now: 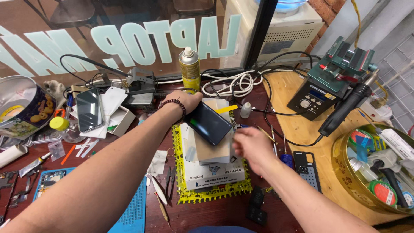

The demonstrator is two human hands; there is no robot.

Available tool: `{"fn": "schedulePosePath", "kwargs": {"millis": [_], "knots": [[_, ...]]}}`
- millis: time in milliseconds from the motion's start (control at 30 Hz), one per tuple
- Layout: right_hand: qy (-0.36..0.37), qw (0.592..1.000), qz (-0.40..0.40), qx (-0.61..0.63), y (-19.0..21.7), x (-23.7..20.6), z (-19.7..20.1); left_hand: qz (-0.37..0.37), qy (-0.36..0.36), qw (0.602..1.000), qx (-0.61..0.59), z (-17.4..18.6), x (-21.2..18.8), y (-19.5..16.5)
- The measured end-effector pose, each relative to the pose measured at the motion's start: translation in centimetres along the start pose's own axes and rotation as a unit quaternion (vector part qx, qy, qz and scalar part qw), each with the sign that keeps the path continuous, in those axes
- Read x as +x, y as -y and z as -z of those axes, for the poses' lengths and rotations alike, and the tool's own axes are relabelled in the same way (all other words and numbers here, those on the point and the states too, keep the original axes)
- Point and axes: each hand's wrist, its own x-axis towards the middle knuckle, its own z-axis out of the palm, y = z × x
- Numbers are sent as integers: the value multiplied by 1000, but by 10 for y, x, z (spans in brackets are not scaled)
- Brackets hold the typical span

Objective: The person applies adhesive to the edges of a smartphone back cover and presses it onto the phone body. They then use a plastic pry tool to separate the back cover from the phone, exposing the internal components. Finally, they use a screwdriver to remove screws from the internal frame.

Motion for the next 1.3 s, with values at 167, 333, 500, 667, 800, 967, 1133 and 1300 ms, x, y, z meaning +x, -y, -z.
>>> {"fn": "schedulePosePath", "kwargs": {"millis": [167,333,500,667,800,967,1133,1300], "knots": [[-22,846,446,-292,34,31,4,39,34,997,-60,-2,-27,11],[147,789,408,-434,65,68,-23,-123,-75,986,82,15,-54,18],[207,776,270,-531,90,84,-33,-332,41,916,222,17,-78,14],[253,876,98,-399,94,94,-31,-343,67,914,205,17,-70,6],[289,902,37,-318,87,107,-23,-333,71,918,202,13,-63,4],[288,932,39,-218,61,117,-19,-328,70,918,211,14,-61,-3],[320,923,64,-202,54,126,-17,-325,62,920,208,13,-63,-2],[293,917,118,-245,53,120,-11,-391,15,908,147,1,-46,17]]}}
